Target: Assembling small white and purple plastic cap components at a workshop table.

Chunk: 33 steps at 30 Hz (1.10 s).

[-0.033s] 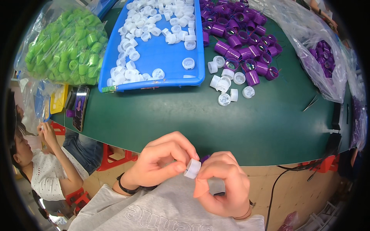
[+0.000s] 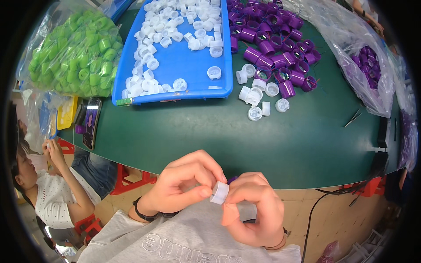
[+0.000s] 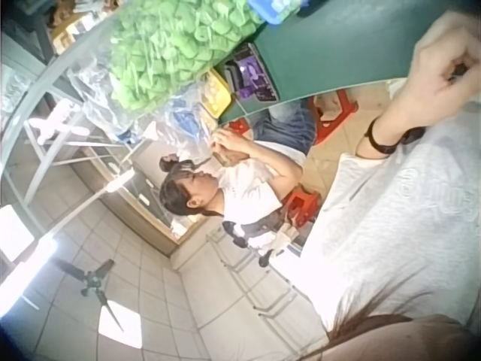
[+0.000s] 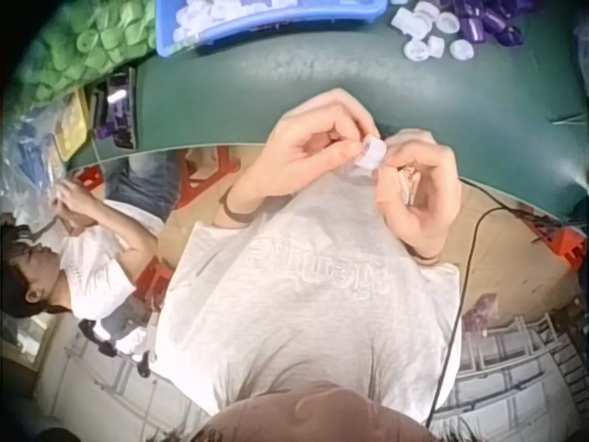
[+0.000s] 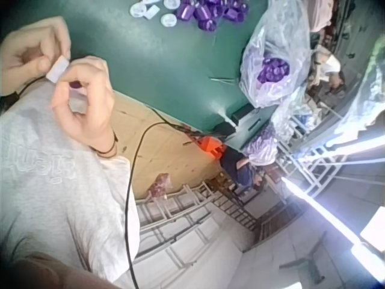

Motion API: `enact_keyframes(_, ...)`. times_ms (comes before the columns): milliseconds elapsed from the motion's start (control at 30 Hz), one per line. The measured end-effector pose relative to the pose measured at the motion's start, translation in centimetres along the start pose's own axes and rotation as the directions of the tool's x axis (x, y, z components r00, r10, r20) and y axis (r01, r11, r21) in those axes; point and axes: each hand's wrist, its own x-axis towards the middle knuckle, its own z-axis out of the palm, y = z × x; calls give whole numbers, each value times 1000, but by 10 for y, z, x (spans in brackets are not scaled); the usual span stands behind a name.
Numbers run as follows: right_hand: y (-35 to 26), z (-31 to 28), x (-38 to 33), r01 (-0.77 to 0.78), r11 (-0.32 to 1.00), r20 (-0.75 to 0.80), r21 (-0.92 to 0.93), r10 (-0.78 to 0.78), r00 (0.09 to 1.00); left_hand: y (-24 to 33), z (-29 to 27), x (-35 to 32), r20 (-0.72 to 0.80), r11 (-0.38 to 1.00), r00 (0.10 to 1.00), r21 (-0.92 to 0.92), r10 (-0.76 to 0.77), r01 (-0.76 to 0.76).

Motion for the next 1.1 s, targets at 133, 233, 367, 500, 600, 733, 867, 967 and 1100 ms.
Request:
enact_keyframes(133,7,-2,0,1,994,30,106,-4,1000,5,5,2,-66,996,996,-52,66,-70)
enact_keyframes(233,14,-6,1,-100,911,129,400,52,990,6,4,2,-113,991,992,-117,52,-65)
enact_keyframes(367,6,-3,-1,-248,822,174,512,183,967,0,-2,1,-79,982,994,-167,73,-85)
enact_keyframes(500,12,-3,-4,-227,870,204,438,150,967,0,0,3,-115,961,992,-266,46,-76)
enact_keyframes(600,13,-1,-1,-146,909,118,391,107,987,-3,1,3,-137,953,990,-298,8,-49)
enact_keyframes(733,5,0,3,-99,987,65,129,91,994,-5,0,2,-128,907,992,-420,-14,-41)
enact_keyframes(867,5,1,2,-98,993,-21,64,99,995,-3,-3,3,-45,894,999,-448,-9,-12)
enact_keyframes(967,7,1,1,-70,996,-64,58,74,995,-2,-3,4,-41,910,999,-413,-1,-16)
enact_keyframes(1100,6,-1,2,-6,999,-74,44,9,997,-4,-1,5,-50,914,999,-407,-18,-4)
